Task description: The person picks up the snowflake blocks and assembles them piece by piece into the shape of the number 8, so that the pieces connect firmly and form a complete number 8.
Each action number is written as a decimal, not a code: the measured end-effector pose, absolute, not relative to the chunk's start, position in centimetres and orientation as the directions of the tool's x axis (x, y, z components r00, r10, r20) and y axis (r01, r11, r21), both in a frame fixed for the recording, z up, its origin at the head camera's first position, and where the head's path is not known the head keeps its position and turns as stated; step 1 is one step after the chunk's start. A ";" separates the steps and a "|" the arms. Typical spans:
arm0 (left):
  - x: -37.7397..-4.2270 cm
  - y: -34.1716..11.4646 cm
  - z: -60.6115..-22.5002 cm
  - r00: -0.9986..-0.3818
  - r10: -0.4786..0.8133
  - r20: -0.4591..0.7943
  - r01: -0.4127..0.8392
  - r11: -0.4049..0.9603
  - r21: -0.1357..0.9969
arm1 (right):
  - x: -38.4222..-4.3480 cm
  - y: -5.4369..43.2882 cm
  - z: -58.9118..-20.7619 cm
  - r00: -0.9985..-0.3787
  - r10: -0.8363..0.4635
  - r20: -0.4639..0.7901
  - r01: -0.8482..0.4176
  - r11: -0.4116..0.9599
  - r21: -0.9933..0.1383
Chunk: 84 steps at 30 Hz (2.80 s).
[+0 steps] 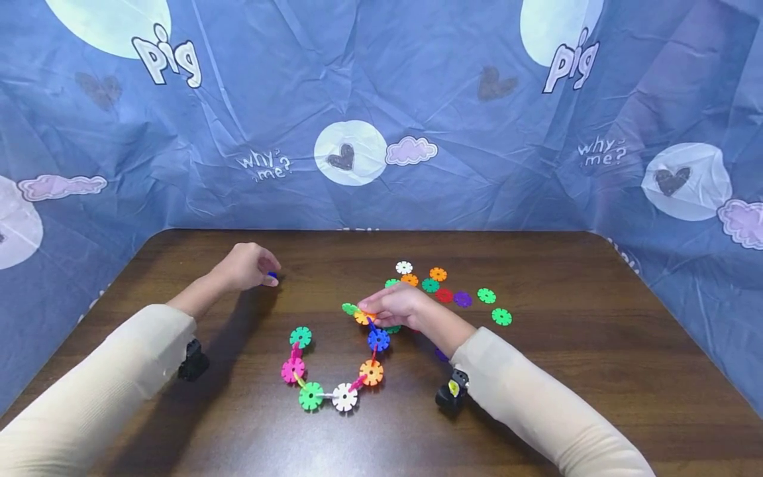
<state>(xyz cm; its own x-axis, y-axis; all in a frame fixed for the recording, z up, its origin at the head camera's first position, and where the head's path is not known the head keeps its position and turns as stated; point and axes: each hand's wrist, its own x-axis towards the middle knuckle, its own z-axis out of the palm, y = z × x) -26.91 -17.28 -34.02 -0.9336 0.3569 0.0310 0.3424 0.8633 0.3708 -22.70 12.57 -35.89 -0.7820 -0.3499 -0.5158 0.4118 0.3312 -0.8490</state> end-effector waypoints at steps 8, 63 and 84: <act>-26.6 -19.1 -35.8 -0.963 0.269 -0.006 0.252 0.909 0.332 | -22.5 12.4 -36.0 -0.781 -0.359 -0.512 0.410 0.324 -0.853; -22.8 -9.6 -34.6 -0.875 0.312 -0.371 -0.248 0.370 0.896 | -22.8 12.4 -35.5 -0.773 -0.341 -0.535 0.424 0.351 -0.835; -22.4 -7.4 -35.4 -0.894 0.157 -0.419 -0.344 0.358 0.868 | -22.2 11.7 -36.6 -0.868 -0.159 -0.470 0.382 0.391 -0.837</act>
